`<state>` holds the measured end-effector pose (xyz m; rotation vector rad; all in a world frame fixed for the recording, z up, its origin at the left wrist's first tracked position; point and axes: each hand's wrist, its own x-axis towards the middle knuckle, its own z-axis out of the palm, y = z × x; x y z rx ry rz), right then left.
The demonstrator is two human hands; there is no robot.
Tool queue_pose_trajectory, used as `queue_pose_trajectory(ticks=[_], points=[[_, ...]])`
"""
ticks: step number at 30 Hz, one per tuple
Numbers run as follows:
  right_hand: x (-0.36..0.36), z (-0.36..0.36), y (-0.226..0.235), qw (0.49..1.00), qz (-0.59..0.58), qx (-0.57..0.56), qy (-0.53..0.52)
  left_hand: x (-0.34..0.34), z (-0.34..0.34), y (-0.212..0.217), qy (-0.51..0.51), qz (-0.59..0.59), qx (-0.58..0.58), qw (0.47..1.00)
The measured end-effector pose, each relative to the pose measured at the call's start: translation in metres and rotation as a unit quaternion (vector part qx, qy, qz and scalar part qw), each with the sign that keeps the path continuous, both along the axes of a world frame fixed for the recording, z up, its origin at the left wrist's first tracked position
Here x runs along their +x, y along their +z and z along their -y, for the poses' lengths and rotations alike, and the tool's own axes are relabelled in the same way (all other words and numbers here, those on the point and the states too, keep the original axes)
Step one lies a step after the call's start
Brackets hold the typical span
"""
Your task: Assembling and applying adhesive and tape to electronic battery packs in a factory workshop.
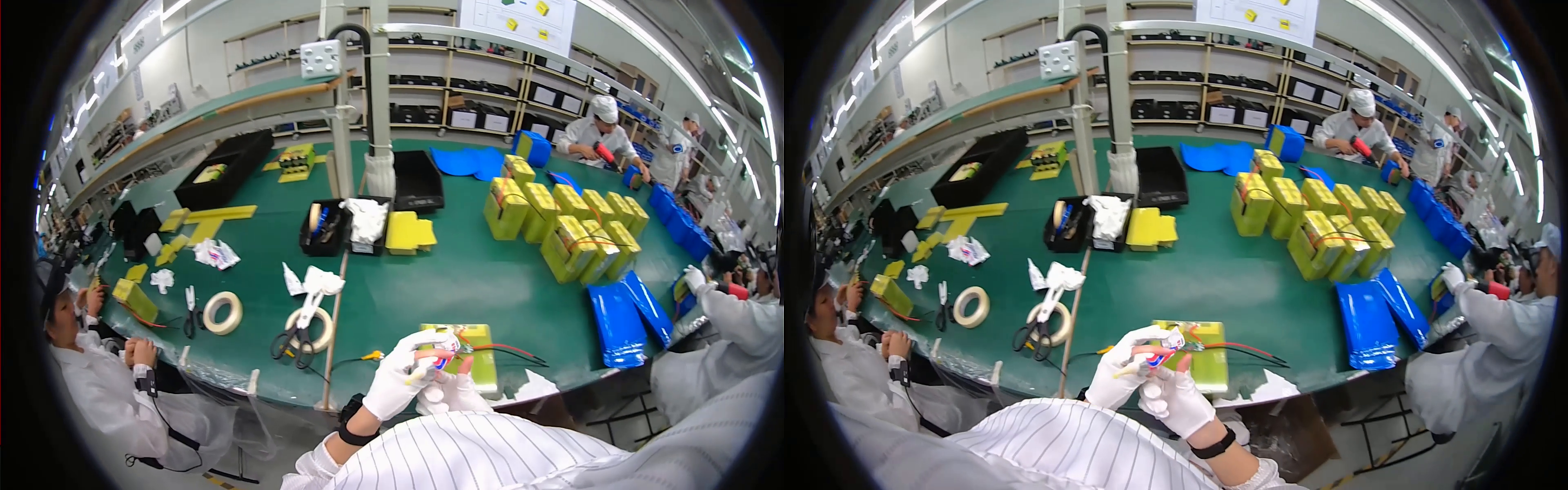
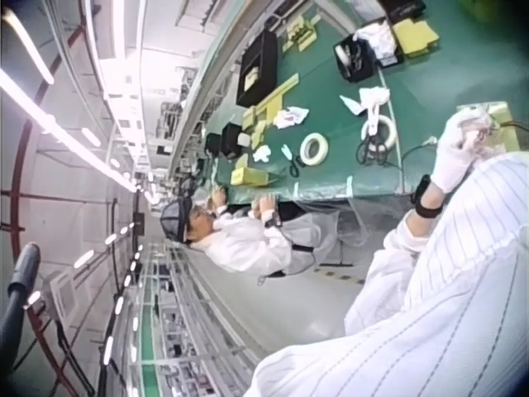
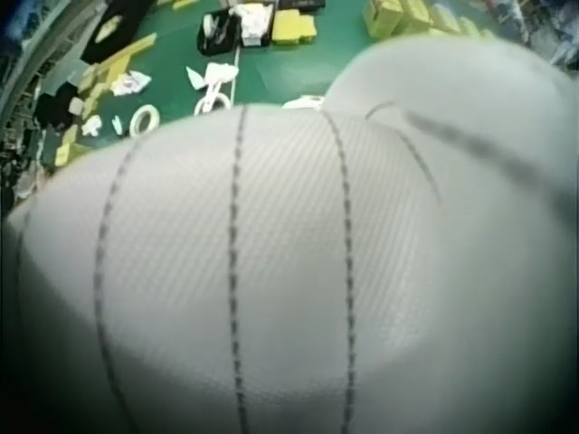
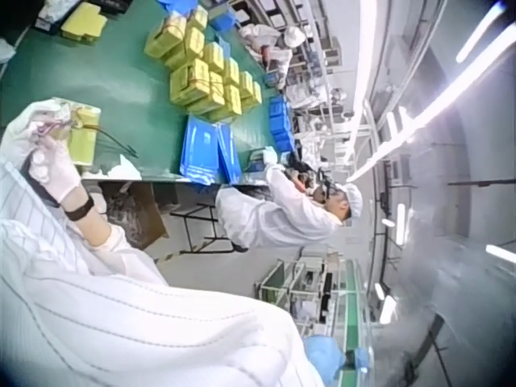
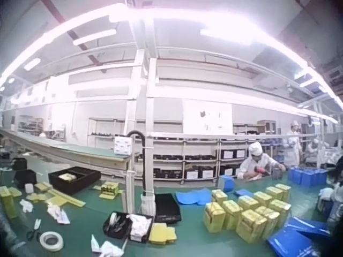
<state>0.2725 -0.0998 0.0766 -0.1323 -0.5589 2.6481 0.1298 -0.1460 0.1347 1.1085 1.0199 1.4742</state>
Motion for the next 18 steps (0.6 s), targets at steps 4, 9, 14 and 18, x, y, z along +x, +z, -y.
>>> queue_pose_trajectory(ticks=[4,9,14,18], points=[[0.009,0.002,0.007,0.989,-0.026,-0.148,0.006,0.009,0.009,-0.015,-0.065,0.088,-0.015,0.994],[0.011,-0.014,0.053,0.965,0.157,-0.157,-0.139,0.013,-0.001,-0.032,0.064,-0.069,0.003,0.996],[0.061,-0.069,0.049,0.952,0.08,0.005,-0.294,0.005,0.005,-0.069,0.249,-0.173,0.045,0.952],[0.074,-0.073,0.067,0.924,0.19,0.091,-0.318,0.0,0.017,-0.088,0.275,-0.098,-0.017,0.956]])
